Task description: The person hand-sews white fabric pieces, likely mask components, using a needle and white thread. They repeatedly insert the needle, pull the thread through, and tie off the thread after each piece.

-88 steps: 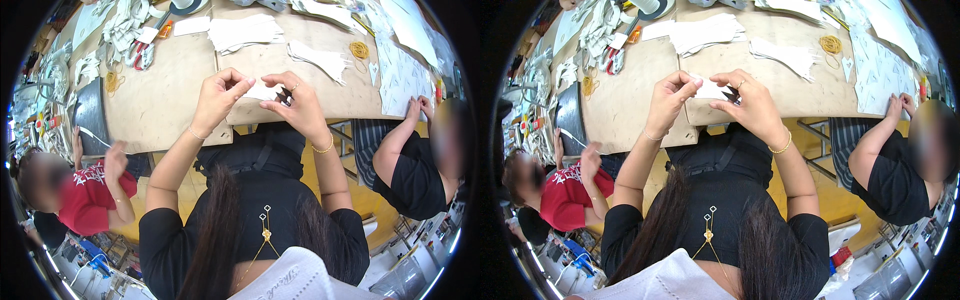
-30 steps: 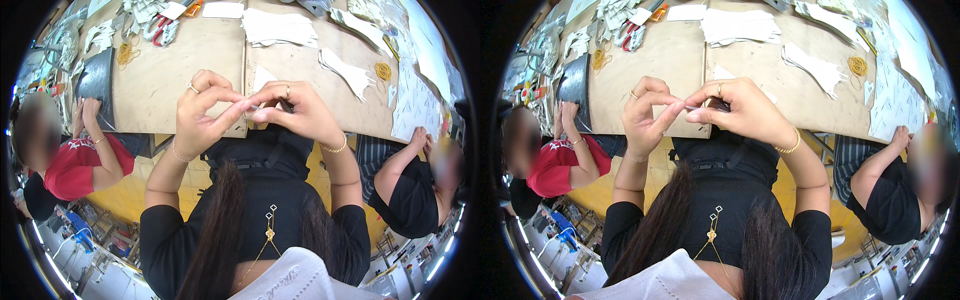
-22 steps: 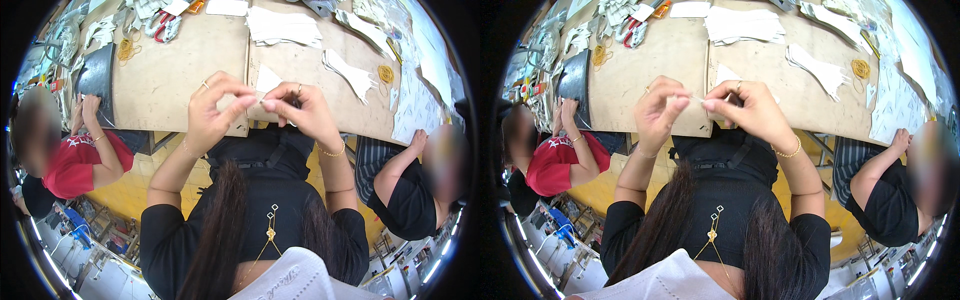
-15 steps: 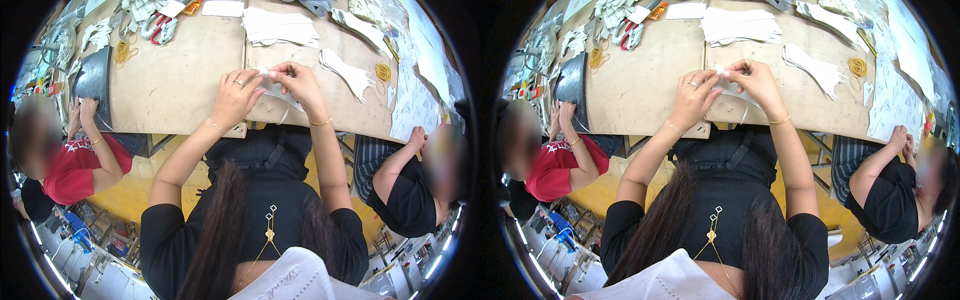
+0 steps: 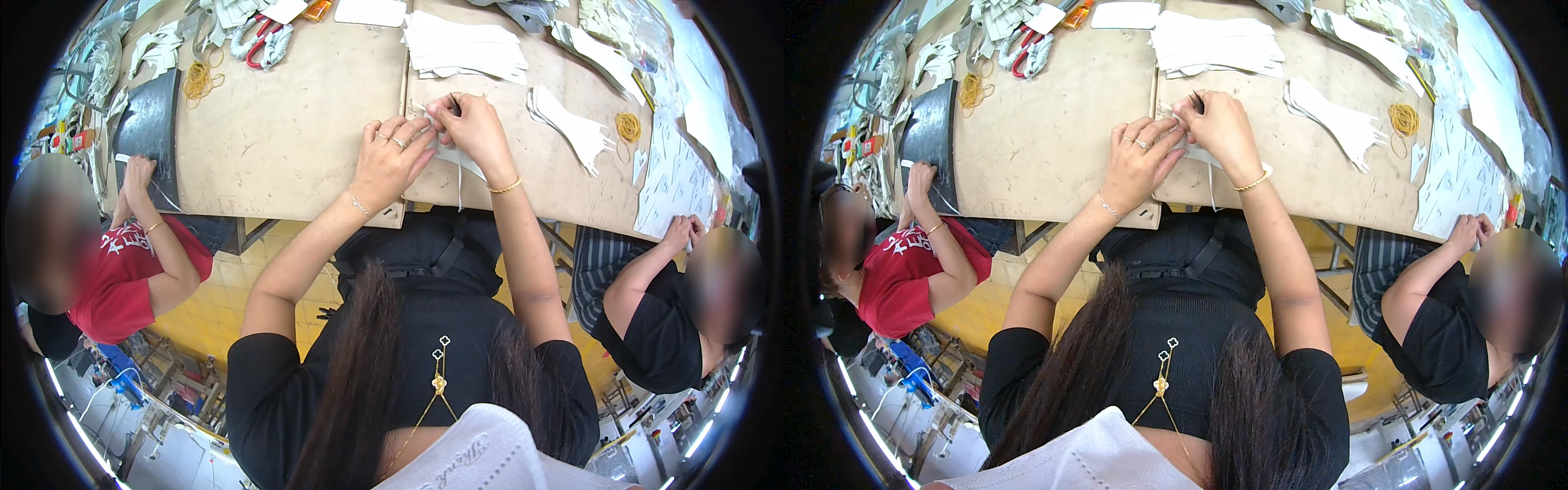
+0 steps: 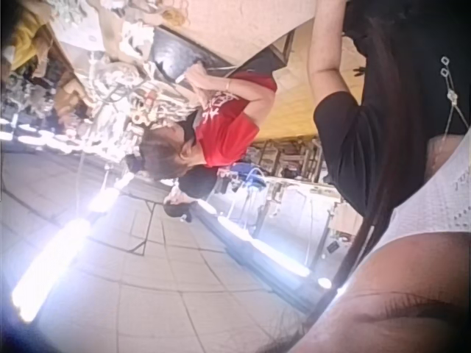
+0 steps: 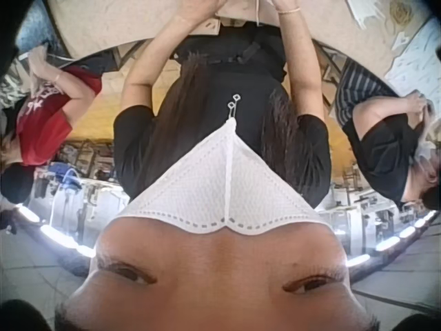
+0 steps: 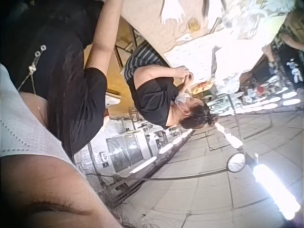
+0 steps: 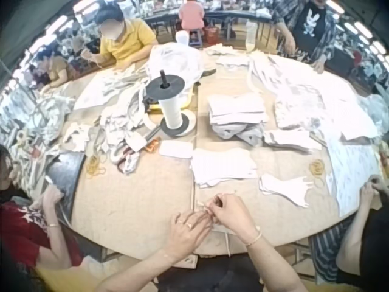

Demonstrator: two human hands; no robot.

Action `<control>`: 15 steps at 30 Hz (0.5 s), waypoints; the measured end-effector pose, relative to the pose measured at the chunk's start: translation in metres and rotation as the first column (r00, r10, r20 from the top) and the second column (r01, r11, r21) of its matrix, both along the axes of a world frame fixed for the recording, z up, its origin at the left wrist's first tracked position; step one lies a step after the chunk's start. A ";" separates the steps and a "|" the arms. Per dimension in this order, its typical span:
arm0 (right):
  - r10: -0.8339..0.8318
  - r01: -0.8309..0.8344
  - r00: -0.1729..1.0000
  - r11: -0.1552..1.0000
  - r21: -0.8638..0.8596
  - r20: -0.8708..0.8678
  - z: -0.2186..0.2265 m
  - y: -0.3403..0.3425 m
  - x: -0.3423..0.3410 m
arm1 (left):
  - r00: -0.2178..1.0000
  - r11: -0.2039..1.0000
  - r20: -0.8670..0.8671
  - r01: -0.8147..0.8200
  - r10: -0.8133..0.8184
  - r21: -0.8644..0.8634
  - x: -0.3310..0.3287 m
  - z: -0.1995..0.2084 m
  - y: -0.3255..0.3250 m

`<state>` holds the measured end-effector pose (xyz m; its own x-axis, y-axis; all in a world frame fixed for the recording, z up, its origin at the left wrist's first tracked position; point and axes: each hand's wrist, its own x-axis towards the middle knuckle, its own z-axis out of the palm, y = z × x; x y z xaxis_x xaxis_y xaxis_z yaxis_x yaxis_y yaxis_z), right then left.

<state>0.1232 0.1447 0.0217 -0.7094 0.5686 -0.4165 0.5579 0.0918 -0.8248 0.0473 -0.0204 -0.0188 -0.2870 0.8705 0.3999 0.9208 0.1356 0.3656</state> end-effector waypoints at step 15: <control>0.042 -0.071 0.991 0.969 0.235 0.127 -0.002 -0.006 0.004 | 0.999 0.997 -0.023 0.020 -0.021 -0.071 -0.002 0.009 -0.003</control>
